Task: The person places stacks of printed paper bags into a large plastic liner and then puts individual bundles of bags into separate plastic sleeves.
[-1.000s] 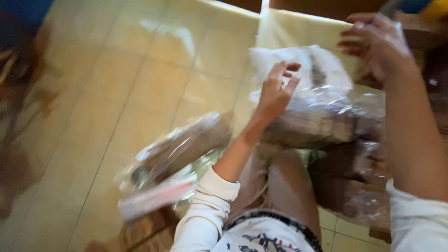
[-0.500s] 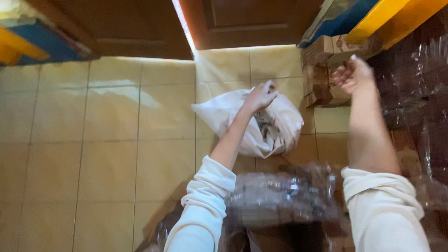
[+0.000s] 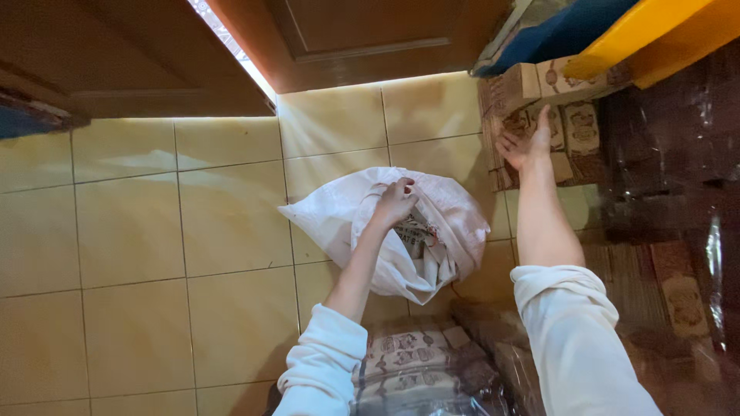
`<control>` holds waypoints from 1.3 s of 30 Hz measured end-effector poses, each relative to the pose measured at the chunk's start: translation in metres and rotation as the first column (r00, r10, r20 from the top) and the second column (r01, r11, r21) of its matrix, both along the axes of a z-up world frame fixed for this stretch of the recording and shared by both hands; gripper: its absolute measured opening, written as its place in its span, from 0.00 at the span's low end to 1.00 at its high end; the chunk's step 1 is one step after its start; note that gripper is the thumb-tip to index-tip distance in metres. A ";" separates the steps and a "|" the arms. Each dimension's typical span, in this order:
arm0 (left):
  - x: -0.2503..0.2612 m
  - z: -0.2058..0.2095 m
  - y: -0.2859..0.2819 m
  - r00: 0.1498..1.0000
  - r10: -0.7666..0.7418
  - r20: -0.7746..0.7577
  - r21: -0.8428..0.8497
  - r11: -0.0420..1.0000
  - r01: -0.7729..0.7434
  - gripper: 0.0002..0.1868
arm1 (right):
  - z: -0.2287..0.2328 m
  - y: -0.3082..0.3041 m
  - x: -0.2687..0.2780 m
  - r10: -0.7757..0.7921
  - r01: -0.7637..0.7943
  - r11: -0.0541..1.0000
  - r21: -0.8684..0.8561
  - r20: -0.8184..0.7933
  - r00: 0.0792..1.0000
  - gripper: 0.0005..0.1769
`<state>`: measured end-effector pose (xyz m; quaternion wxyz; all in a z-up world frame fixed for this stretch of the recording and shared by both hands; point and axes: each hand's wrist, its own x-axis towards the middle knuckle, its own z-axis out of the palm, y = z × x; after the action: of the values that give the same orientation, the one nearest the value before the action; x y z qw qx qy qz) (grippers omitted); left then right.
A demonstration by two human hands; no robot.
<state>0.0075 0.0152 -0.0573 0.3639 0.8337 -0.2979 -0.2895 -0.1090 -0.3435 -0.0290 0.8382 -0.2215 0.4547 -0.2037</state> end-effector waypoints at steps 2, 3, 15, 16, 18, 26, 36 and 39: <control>0.000 0.013 0.000 0.997 -0.013 -0.072 -0.119 0.993 0.005 0.27 | -0.016 -0.009 0.015 -0.028 0.028 1.000 0.006 0.006 1.000 0.75; 0.000 0.018 0.000 0.997 -0.005 -0.076 -0.113 0.994 -0.004 0.27 | -0.023 -0.013 0.023 -0.065 0.065 0.998 -0.008 0.001 0.998 0.74; -0.010 0.042 0.003 0.978 -0.062 -0.201 -0.179 0.984 0.025 0.26 | -0.055 -0.045 0.062 -0.196 0.192 0.972 -0.134 -0.014 0.981 0.61; -0.010 0.044 0.005 0.972 -0.063 -0.228 -0.194 0.981 0.018 0.26 | -0.053 -0.049 0.068 -0.205 0.196 0.975 -0.108 -0.081 0.975 0.58; -0.008 0.050 0.010 0.965 -0.059 -0.255 -0.208 0.978 0.005 0.25 | -0.048 -0.051 0.069 -0.152 0.137 0.978 -0.161 -0.090 0.984 0.55; -0.010 0.053 0.011 0.957 -0.044 -0.286 -0.180 0.984 -0.009 0.24 | -0.042 -0.039 0.044 -0.226 0.225 0.968 -0.116 0.002 0.974 0.42; -0.004 0.091 0.011 0.970 -0.109 -0.215 -0.255 0.966 0.052 0.24 | 0.027 0.047 0.037 0.080 -0.092 0.996 0.008 0.417 0.906 0.44; 0.005 0.121 0.027 0.973 -0.072 -0.217 -0.261 0.965 0.013 0.23 | 0.079 0.099 0.037 0.176 -0.235 0.966 0.109 0.387 0.905 0.44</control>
<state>0.0124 0.0422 0.0636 0.4941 0.7346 -0.3077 -0.3486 -0.0717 -0.2449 0.0504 0.9408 -0.1603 0.2749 -0.1168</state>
